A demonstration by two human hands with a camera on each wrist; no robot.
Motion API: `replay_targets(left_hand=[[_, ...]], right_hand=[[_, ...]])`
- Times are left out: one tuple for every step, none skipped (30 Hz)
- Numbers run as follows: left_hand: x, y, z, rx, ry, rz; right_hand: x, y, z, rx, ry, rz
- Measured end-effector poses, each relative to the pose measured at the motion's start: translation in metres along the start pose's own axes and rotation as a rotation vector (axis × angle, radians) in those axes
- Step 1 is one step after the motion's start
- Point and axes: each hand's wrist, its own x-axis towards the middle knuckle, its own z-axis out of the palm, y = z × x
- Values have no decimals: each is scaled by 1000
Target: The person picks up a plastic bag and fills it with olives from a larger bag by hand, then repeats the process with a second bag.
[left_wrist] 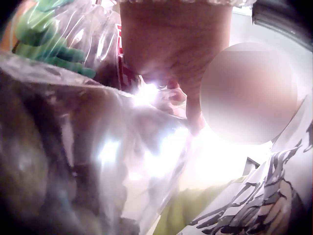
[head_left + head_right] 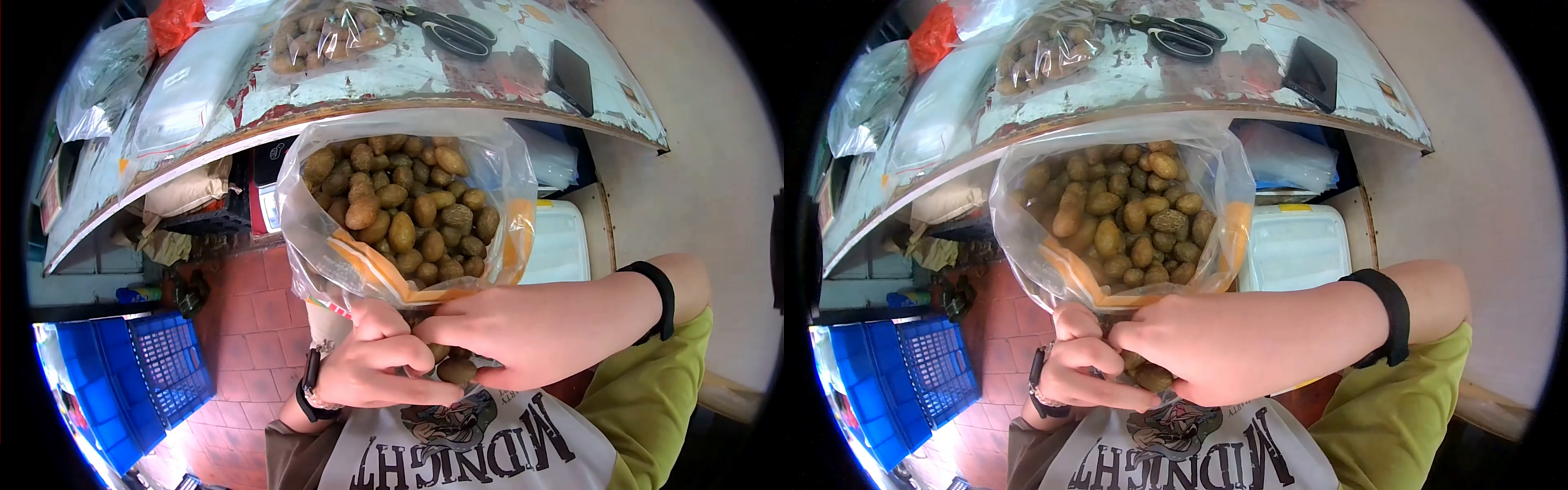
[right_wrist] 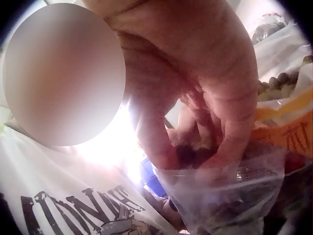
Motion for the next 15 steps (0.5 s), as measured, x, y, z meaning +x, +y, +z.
replay_targets(left_hand=[[-1,-1,0,5,3,17],[-1,-2,0,9,7,35],[-1,-1,0,10,7,35],[0,0,-1,-2,5,21],[0,0,-2,-13,3,8],[0,0,-2,-11,4,9],[-1,-1,-2,-24,5,7],[-1,-1,-1,-35,6,6],[-1,0,-2,-32,10,9],[0,1,-2,-21,1,0],[2,3,-3,-10,-9,-6],[4,4,-6,24,-37,6],[5,3,-6,24,-35,28],[3,3,-4,32,-20,21],[2,3,-1,39,-7,11]], right_hand=[[-1,0,0,1,31,-13],[-1,0,-1,1,31,-13],[-1,-2,-2,11,3,18],[-1,-4,-4,20,-26,51],[-2,-5,-7,19,-26,51],[-4,-6,-11,-4,7,24],[-5,-7,-15,-30,39,-3],[-7,-11,-23,-34,38,-3],[-10,-16,-33,-11,75,43],[-11,-19,-39,10,113,89],[-11,-19,-40,-48,208,50],[-10,-21,-41,-201,258,27],[-9,-23,-40,-360,310,8],[-5,-20,-35,-549,388,-16],[0,-13,-28,-735,463,-40]])
